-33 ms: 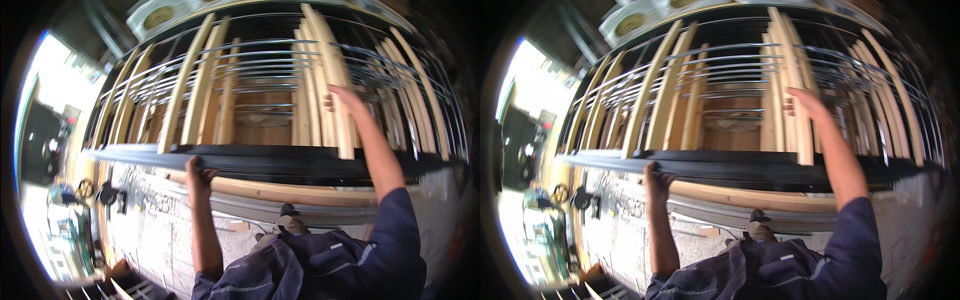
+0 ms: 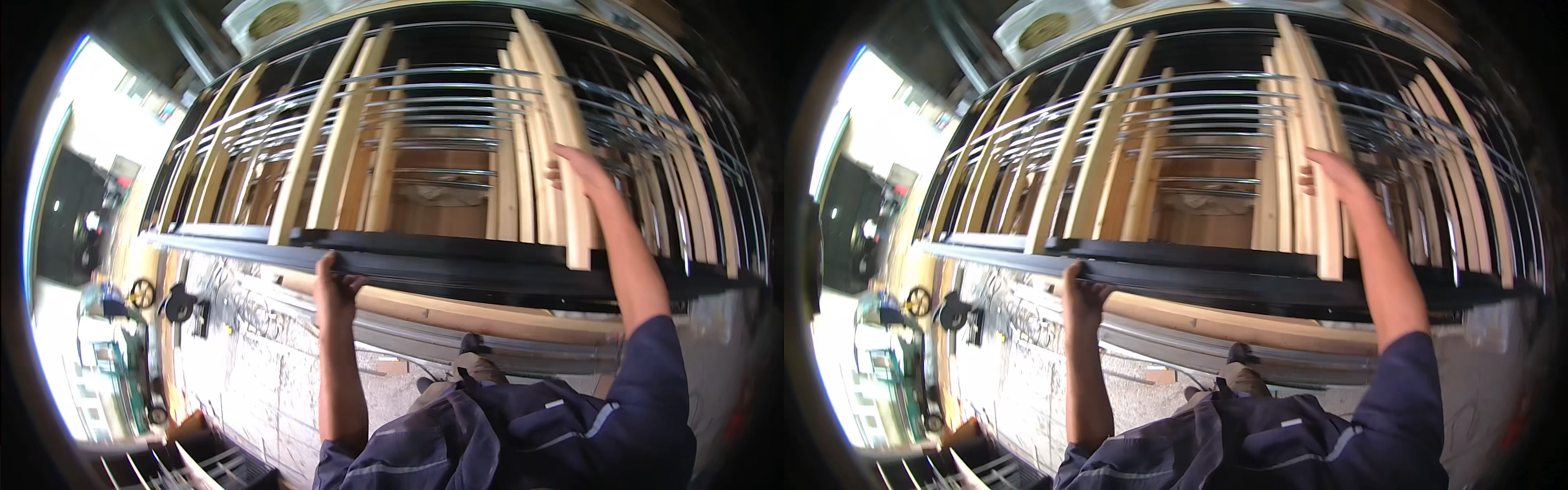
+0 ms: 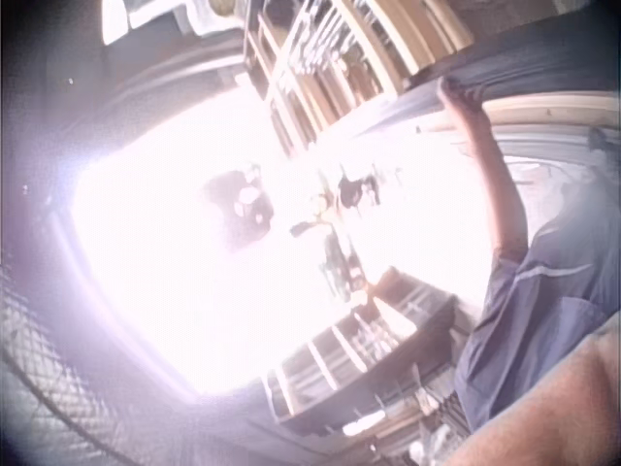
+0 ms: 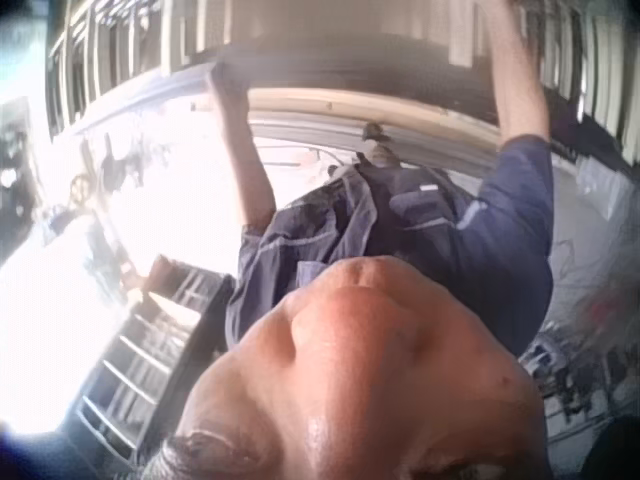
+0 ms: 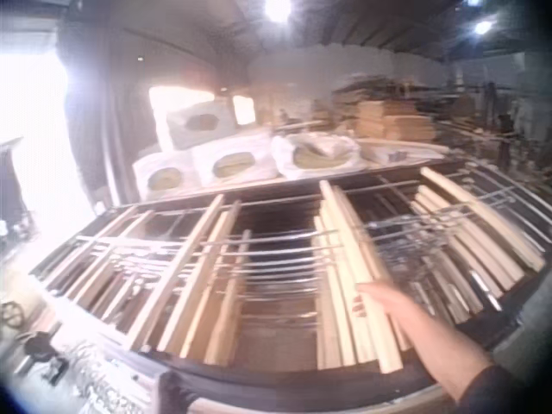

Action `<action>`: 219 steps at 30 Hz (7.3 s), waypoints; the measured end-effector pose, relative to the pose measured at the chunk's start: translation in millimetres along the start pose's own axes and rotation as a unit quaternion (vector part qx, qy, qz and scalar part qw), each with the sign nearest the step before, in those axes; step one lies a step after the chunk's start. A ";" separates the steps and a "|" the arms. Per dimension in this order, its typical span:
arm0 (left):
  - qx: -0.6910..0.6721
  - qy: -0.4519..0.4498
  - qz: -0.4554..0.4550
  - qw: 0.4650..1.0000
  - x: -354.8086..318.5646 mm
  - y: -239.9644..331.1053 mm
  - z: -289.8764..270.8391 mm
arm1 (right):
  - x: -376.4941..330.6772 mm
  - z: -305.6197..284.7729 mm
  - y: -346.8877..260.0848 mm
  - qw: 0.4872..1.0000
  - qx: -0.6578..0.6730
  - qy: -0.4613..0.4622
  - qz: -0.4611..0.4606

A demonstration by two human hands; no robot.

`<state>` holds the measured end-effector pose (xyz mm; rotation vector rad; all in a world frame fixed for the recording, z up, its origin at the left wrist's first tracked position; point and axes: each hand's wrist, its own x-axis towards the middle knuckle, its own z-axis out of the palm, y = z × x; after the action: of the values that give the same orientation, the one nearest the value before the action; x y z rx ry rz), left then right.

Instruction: The person carries a large tabletop with a coworker and sets it aside. Then the person assembles a metal frame by placing wooden supports and using a cordless drill to fasten the frame components together.

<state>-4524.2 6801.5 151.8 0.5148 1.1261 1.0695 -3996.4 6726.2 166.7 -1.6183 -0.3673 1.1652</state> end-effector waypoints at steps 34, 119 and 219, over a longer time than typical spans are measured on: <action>0.342 -0.202 -0.008 0.918 218.8 168.6 50.0 | -46.5 -14.0 7.7 0.996 -0.029 0.058 0.059; 0.243 -0.070 0.411 0.876 -349.8 126.9 -356.5 | -816.7 37.2 345.2 0.862 -0.093 0.311 -0.389; 0.267 -0.520 0.428 0.689 -2211.4 -1624.9 1086.9 | -1673.4 -2477.4 805.2 0.712 0.116 0.637 -0.273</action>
<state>-2943.3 4314.6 321.0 1.9722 0.0487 0.9020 -3001.7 3794.7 217.0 -1.5449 0.2223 -0.4717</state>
